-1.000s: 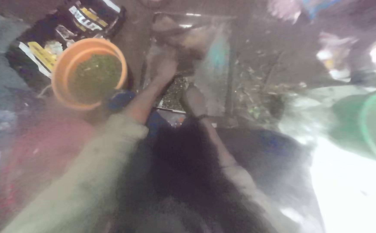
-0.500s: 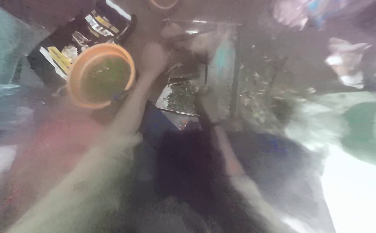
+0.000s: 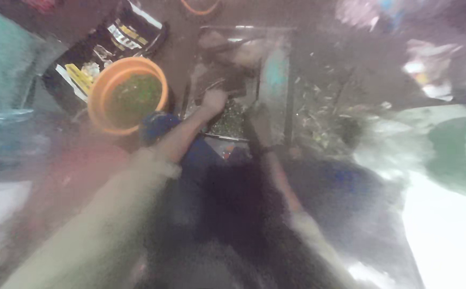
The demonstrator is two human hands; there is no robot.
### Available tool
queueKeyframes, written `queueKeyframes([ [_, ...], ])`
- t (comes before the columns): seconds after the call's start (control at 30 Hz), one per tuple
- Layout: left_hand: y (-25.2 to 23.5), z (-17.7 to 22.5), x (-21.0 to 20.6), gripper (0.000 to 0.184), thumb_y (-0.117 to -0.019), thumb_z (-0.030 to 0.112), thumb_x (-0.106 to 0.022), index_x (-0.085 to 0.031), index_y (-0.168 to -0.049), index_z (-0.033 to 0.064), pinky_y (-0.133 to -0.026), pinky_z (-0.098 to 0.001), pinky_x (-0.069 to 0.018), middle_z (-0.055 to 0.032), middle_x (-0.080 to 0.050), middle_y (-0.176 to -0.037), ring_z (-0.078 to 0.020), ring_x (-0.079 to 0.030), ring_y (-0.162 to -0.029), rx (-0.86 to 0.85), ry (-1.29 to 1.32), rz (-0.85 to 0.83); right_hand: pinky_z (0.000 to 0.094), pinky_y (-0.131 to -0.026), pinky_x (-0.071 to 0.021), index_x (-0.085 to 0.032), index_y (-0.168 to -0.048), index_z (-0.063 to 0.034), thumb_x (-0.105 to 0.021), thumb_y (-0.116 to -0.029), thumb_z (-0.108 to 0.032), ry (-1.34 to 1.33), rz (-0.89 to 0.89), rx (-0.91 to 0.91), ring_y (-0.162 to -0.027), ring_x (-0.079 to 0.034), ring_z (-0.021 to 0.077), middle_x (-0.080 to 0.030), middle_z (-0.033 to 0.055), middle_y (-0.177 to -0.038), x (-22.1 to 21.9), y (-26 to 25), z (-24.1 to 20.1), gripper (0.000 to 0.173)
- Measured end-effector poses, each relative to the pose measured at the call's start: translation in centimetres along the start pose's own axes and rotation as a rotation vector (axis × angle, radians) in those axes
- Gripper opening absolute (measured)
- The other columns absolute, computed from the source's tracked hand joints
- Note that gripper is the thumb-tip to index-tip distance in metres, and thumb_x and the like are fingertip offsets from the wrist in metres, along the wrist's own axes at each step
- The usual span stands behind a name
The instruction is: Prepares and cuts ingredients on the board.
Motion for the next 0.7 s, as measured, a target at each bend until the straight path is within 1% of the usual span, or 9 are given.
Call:
queueKeyframes([
  [0.07,-0.4,0.0,-0.6,0.021,-0.1001,0.011,-0.059,-0.072,-0.112,0.0002,-0.09,-0.0616,-0.0546,-0.0231,-0.07,-0.12,-0.0429,-0.066,-0.114,0.002,-0.003,-0.028,0.0591,-0.073,-0.0576,-0.055,-0.133,-0.0055,-0.048,-0.1089,-0.038,-0.047,-0.011,0.011,-0.085,-0.069,0.0392,-0.068,0.0222,-0.101,0.3,0.0,0.0,0.041],
  [0.13,-0.5,0.0,-0.9,0.02,-0.0982,0.013,-0.062,-0.073,-0.108,-0.001,-0.089,-0.0617,-0.0551,-0.0236,-0.069,-0.118,-0.0429,-0.067,-0.112,0.018,-0.003,-0.038,0.0586,-0.077,-0.058,-0.056,-0.134,-0.0067,-0.051,-0.108,-0.037,-0.077,0.006,0.007,-0.089,-0.07,0.0376,-0.069,0.0211,-0.104,-0.1,-1.4,0.3,0.041],
  [0.2,-0.6,0.1,-0.7,0.021,-0.096,0.018,-0.066,-0.073,-0.104,-0.0007,-0.088,-0.0623,-0.0553,-0.0232,-0.07,-0.116,-0.0425,-0.067,-0.11,0.026,-0.004,-0.024,0.0582,-0.079,-0.0584,-0.061,-0.13,-0.0062,-0.054,-0.106,-0.037,-0.085,0.048,-0.001,-0.089,-0.071,0.0351,-0.071,0.0192,-0.101,-0.8,-3.5,0.7,0.039],
  [0.3,-0.2,0.5,0.7,0.024,-0.0928,0.023,-0.071,-0.073,-0.102,0.0006,-0.089,-0.0622,-0.0551,-0.0233,-0.07,-0.115,-0.0427,-0.067,-0.111,0.021,0.033,0.029,0.0565,-0.069,-0.0583,-0.055,-0.133,-0.0073,-0.05,-0.1077,-0.041,-0.086,-0.022,-0.022,-0.08,-0.069,0.0362,-0.068,0.02,-0.096,0.1,-0.5,0.6,0.042],
  [0.4,0.1,-0.2,1.4,0.029,-0.0905,0.022,-0.074,-0.072,-0.107,-0.0018,-0.093,-0.0636,-0.0533,-0.0255,-0.068,-0.121,-0.0442,-0.065,-0.116,0.041,0.124,0.051,0.0595,-0.072,-0.0574,-0.054,-0.136,-0.0054,-0.048,-0.1089,-0.041,-0.09,-0.023,-0.018,-0.086,-0.069,0.0404,-0.069,0.023,-0.101,0.0,-0.2,-0.1,0.045],
  [0.47,0.1,-0.5,1.8,0.029,-0.0908,0.022,-0.073,-0.072,-0.105,-0.0027,-0.092,-0.0637,-0.0536,-0.0258,-0.069,-0.118,-0.0444,-0.066,-0.113,-0.005,0.135,0.074,0.0597,-0.072,-0.0578,-0.054,-0.135,-0.0054,-0.049,-0.1078,-0.041,-0.065,-0.024,-0.017,-0.085,-0.069,0.0398,-0.069,0.0222,-0.101,-0.4,-0.5,0.1,0.046],
  [0.53,0.1,-0.6,2.4,0.028,-0.0924,0.026,-0.071,-0.073,-0.102,-0.001,-0.092,-0.0615,-0.0547,-0.0235,-0.071,-0.113,-0.0418,-0.068,-0.111,-0.036,0.135,0.107,0.0595,-0.07,-0.0569,-0.056,-0.134,-0.0082,-0.051,-0.1065,-0.045,-0.052,-0.031,-0.027,-0.083,-0.069,0.0383,-0.068,0.0204,-0.1,-0.6,-0.2,0.6,0.046],
  [0.6,0.9,-0.6,3.6,0.031,-0.0942,0.028,-0.068,-0.072,-0.106,-0.001,-0.094,-0.0607,-0.0542,-0.0231,-0.07,-0.118,-0.0407,-0.067,-0.114,-0.002,0.134,0.076,0.0593,-0.068,-0.056,-0.055,-0.135,-0.0113,-0.049,-0.106,-0.049,-0.059,-0.034,-0.04,-0.081,-0.068,0.0374,-0.068,0.019,-0.099,-0.7,-0.2,1.0,0.048],
  [0.7,1.0,-1.5,4.0,0.029,-0.0896,0.025,-0.072,-0.072,-0.104,-0.0001,-0.091,-0.063,-0.0543,-0.0227,-0.07,-0.116,-0.0415,-0.067,-0.112,0.049,0.139,0.075,0.0585,-0.066,-0.0565,-0.055,-0.136,-0.0141,-0.046,-0.1056,-0.055,-0.057,-0.017,-0.048,-0.078,-0.068,0.0359,-0.069,0.0174,-0.097,-1.1,-0.7,1.3,0.051],
])
Point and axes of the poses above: each hand's wrist, its own y-axis away from the middle knuckle, its own x-axis out of the back of the hand, z = x × y, the point moved 4 cm from there along -y, towards the middle knuckle
